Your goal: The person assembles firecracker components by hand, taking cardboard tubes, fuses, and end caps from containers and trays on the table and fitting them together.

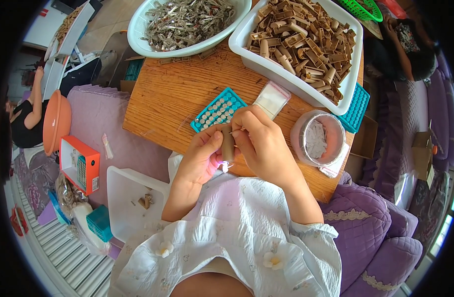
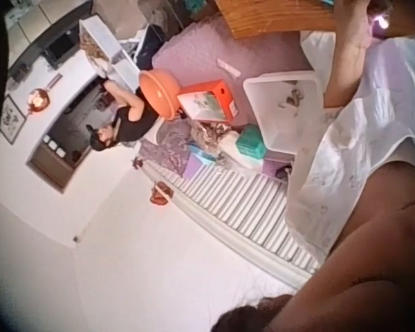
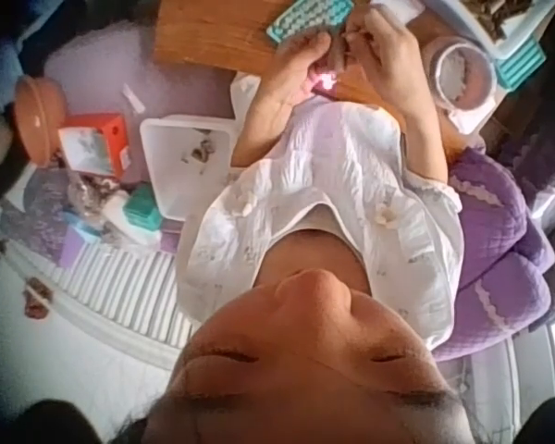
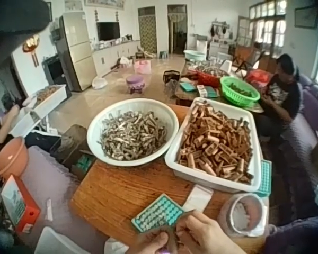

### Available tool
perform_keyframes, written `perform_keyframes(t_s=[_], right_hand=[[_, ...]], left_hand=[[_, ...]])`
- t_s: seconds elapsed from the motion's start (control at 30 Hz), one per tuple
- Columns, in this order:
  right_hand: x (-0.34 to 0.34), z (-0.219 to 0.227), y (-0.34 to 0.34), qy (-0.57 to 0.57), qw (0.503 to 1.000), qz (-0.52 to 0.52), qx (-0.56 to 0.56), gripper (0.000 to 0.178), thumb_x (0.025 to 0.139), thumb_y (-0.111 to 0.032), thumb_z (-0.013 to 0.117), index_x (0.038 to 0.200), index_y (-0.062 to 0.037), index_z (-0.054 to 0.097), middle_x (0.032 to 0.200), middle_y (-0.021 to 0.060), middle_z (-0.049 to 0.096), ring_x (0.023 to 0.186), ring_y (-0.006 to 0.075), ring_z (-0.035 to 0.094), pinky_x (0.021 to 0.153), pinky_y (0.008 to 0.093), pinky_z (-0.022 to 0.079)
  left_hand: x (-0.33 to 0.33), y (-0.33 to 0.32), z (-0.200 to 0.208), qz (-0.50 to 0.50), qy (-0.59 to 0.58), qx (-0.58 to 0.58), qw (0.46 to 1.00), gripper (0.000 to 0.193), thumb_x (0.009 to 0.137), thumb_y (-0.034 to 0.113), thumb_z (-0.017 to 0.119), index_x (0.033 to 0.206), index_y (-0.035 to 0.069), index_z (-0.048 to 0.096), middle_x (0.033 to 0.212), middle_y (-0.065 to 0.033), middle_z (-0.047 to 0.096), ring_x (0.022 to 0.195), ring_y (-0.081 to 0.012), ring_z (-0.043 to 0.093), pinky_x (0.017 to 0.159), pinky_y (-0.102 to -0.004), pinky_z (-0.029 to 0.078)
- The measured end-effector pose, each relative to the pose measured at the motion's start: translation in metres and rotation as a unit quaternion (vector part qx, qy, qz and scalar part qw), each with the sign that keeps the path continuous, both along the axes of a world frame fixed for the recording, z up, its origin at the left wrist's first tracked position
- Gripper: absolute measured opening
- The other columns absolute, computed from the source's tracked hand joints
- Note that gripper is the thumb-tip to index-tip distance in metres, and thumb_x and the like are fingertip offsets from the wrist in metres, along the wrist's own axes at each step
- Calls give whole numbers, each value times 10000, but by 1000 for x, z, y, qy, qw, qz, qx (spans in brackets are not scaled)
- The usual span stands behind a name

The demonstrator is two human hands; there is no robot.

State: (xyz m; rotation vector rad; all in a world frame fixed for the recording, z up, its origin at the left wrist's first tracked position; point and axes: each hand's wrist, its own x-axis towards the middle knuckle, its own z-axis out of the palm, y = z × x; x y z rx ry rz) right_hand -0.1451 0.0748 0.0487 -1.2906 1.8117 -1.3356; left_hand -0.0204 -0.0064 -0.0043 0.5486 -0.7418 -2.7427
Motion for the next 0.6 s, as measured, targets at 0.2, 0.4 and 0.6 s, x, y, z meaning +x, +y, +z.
perform_keyframes(t_s=[0.2,0.4,0.6], right_hand=[[-2,-2,-1,-2,1000,18,8,86,731,56,513,791,11,471,809,117,488,688,256,532,601,308,449],[1,-3,0,54,998,9,-11,72,742,50,506,790,8,471,798,115,484,676,255,535,584,307,447],[8,3,4,23,999,-25,-27,77,763,60,477,816,13,449,810,125,471,662,251,526,571,309,447]], left_hand=[[1,-2,-6,-5,6,-16,1000,307,865,238,498,1040,-15,498,898,-91,567,802,-169,588,714,-277,495],[0,1,-6,6,22,-6,1000,320,877,234,472,1065,-25,481,921,-84,556,830,-159,569,770,-290,480],[6,-1,-4,-13,53,-13,998,352,884,226,455,1141,-14,452,979,-101,553,843,-159,568,777,-298,480]])
